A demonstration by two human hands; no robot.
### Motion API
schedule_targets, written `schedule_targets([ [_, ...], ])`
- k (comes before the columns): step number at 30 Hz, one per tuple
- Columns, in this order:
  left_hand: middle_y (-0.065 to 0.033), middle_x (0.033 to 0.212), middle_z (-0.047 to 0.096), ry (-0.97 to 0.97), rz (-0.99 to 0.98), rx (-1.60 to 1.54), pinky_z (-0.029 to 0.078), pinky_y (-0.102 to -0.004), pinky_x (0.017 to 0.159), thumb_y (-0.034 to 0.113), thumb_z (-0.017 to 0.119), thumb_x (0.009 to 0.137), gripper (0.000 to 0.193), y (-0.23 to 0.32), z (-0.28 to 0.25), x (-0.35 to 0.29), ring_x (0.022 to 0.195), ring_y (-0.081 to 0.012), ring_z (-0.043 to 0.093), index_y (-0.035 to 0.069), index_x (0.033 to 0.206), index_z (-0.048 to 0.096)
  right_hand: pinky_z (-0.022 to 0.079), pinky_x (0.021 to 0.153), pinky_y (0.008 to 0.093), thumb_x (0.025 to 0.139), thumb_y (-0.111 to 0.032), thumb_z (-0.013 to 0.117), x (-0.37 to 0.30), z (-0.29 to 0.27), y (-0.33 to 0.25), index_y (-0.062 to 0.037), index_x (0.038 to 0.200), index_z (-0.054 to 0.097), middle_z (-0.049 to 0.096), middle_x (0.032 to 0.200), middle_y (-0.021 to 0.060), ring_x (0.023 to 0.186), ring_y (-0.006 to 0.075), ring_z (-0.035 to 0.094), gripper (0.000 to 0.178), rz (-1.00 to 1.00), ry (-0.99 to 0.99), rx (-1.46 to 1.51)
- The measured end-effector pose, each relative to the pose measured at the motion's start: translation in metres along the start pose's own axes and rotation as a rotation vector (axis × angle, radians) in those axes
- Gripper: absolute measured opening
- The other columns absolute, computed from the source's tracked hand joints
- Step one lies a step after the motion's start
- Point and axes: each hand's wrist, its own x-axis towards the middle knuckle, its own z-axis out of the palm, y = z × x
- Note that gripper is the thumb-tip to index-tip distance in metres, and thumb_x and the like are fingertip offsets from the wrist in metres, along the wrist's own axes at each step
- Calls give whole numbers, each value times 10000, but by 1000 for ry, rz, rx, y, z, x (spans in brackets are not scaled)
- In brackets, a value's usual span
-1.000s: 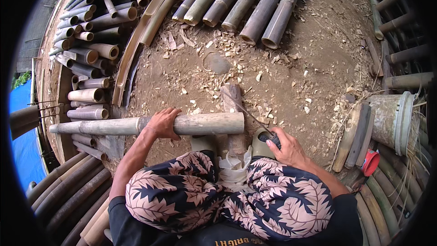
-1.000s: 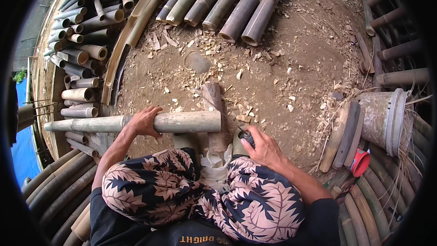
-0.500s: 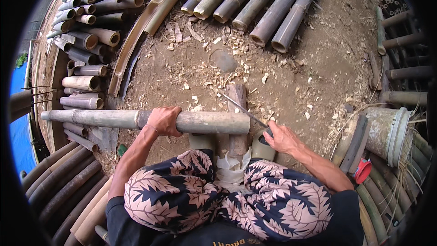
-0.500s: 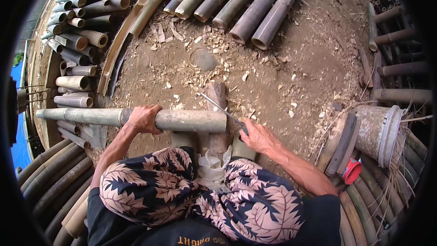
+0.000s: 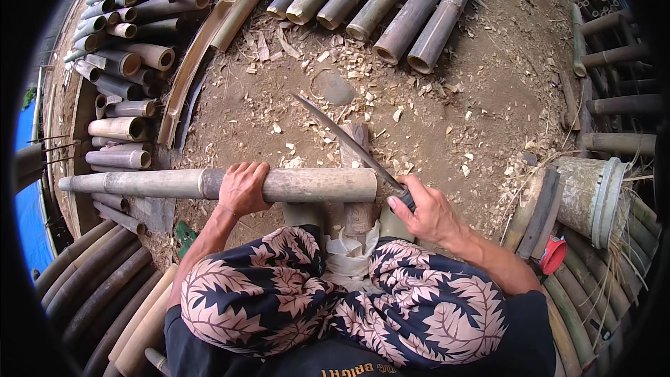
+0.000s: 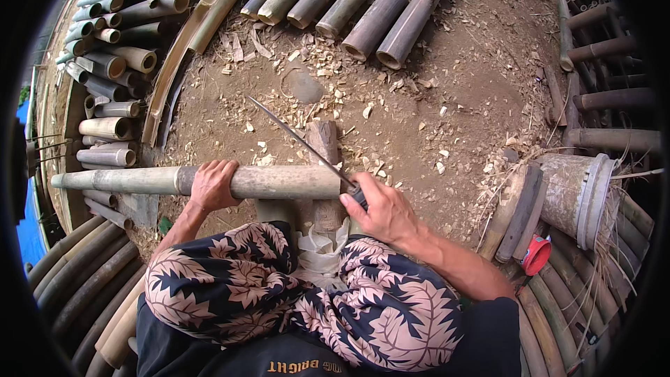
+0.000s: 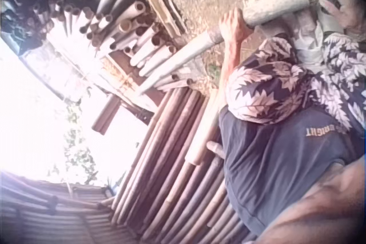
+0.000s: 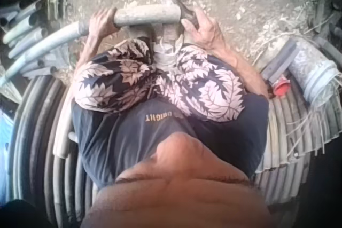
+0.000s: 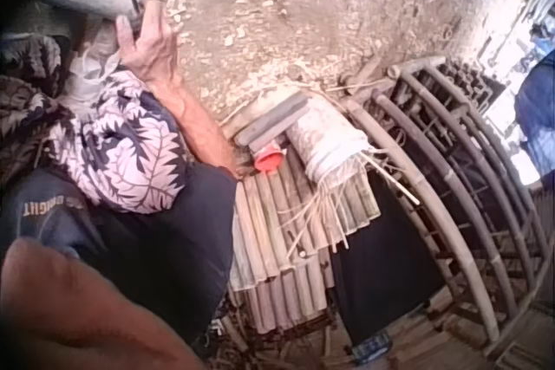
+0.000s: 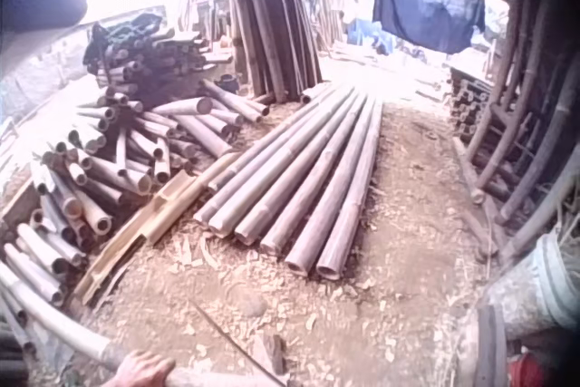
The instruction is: The person sits on the ground and uses a large knife to shave the outer layer of a bamboo pole. They repeatedly rotate the pole and scrape the surface to remove the outer skin, then place the finished pole aside.
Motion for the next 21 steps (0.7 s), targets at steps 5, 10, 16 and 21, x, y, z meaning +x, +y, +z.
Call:
schedule_targets([
  [5, -78, 929, 631, 100, 47, 5, 473, -413, 878, 304, 816, 530, 628, 4, 4, 8, 918, -279, 629, 98, 1073, 577, 507, 518, 378, 946, -246, 639, -26, 32, 62, 28, 1095, 534, 620, 717, 171, 608, 284, 669, 329, -280, 229, -136],
  [10, -96, 989, 635, 116, 25, 14, 459, -427, 900, 275, 817, 522, 649, 3, 9, 0, 955, -288, 621, 76, 1088, 567, 518, 549, 451, 956, -307, 600, -1, 9, 43, -25, 1108, 538, 643, 733, 213, 634, 354, 681, 327, 111, -132, -117],
  [16, -99, 1053, 644, 239, 69, 48, 439, -432, 951, 284, 805, 528, 663, 5, 13, 2, 1016, -278, 616, 70, 1105, 557, 520, 532, 412, 934, -227, 652, -9, 35, 52, 11, 1122, 539, 624, 707, 146, 587, 308, 659, 324, -266, 240, -100],
  [21, -104, 1072, 642, 226, 38, 31, 435, -438, 967, 274, 807, 524, 687, 3, 19, -4, 1025, -276, 615, 70, 1128, 551, 509, 551, 459, 951, -291, 605, 3, 15, 43, -13, 1081, 524, 647, 717, 176, 595, 362, 657, 318, 207, -204, -155],
])
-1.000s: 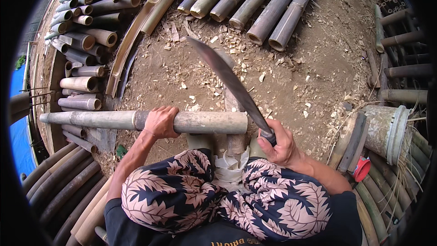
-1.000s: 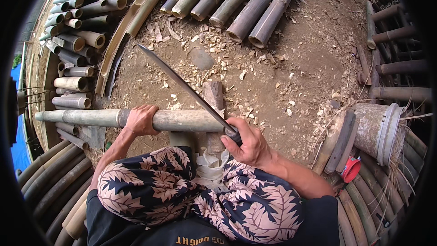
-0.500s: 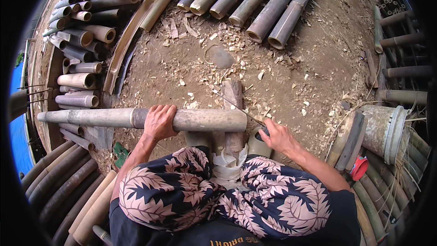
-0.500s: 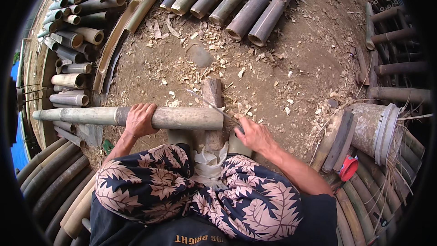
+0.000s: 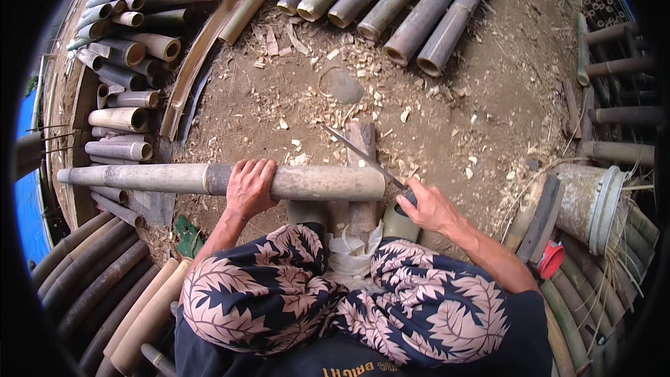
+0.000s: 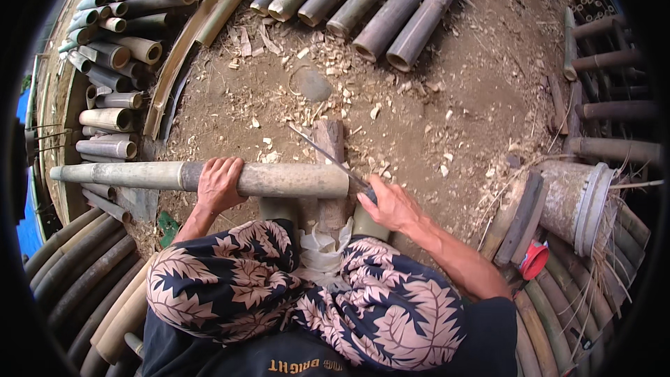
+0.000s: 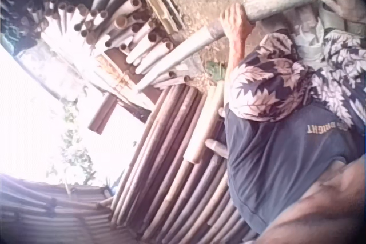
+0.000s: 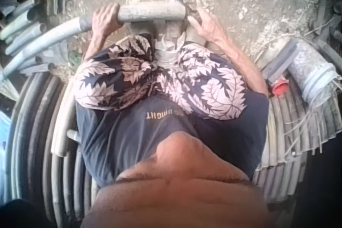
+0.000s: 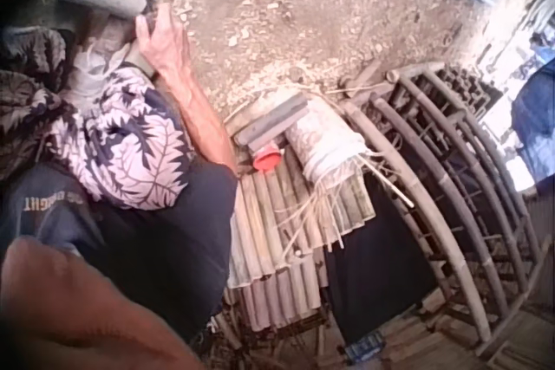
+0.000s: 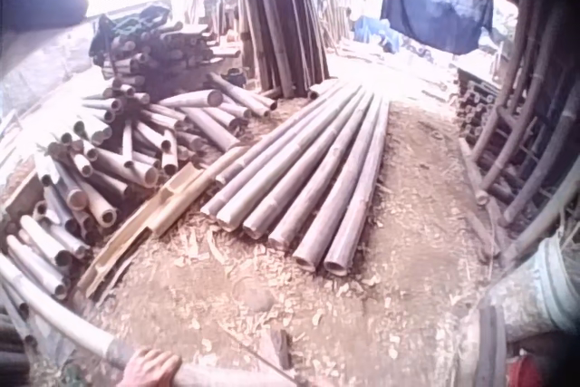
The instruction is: The person sits on the ground and uses a large knife to shave the outer layer of a bamboo pole. They repeatedly rotate the pole and scrape the surface to remove the outer skin, then place the finished pole aside.
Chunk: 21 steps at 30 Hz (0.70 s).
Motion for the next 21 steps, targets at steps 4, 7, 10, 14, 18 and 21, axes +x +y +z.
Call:
schedule_targets([
  [4, -109, 1102, 642, 21, 6, -6, 437, -438, 973, 254, 815, 513, 695, 2, -4, -2, 1045, -281, 613, 66, 1131, 558, 496, 515, 379, 930, -211, 662, -15, -13, -56, -3, 1054, 533, 591, 669, 137, 576, 258, 643, 275, -441, 418, 288],
  [7, -110, 1107, 640, 84, 22, 38, 435, -446, 972, 258, 809, 538, 669, 6, -3, -3, 1037, -281, 612, 55, 1127, 566, 527, 544, 396, 919, -198, 661, -12, 18, 6, 7, 1066, 534, 640, 763, 204, 627, 329, 678, 282, -478, 477, 58],
  [10, -106, 1118, 632, 144, 37, 73, 422, -456, 989, 293, 805, 591, 651, 6, 9, -1, 1047, -284, 606, 52, 1148, 570, 532, 553, 429, 946, -311, 601, 9, 6, 38, 5, 1119, 533, 660, 788, 272, 700, 414, 689, 367, 216, -136, -121],
  [14, -107, 1168, 627, 154, 19, 158, 395, -479, 1020, 324, 800, 635, 666, 5, 18, -20, 1124, -278, 588, 49, 1195, 569, 521, 542, 396, 956, -302, 618, -10, -18, -40, 15, 1122, 539, 622, 700, 199, 616, 322, 670, 366, -217, 183, 156],
  [18, -103, 1191, 620, 267, 42, 213, 382, -483, 1033, 268, 788, 655, 630, 6, 25, -20, 1136, -282, 579, 51, 1205, 569, 514, 528, 368, 931, -246, 664, -10, 17, -2, -19, 1057, 552, 611, 698, 134, 588, 262, 661, 283, -567, 572, 250],
  [21, -92, 1170, 619, 226, 17, 249, 370, -498, 1043, 283, 782, 664, 673, 14, 21, -25, 1131, -283, 574, 58, 1251, 540, 537, 614, 501, 945, -291, 604, -6, 14, 26, -4, 1052, 512, 669, 769, 246, 693, 453, 674, 320, 115, -40, -109],
])
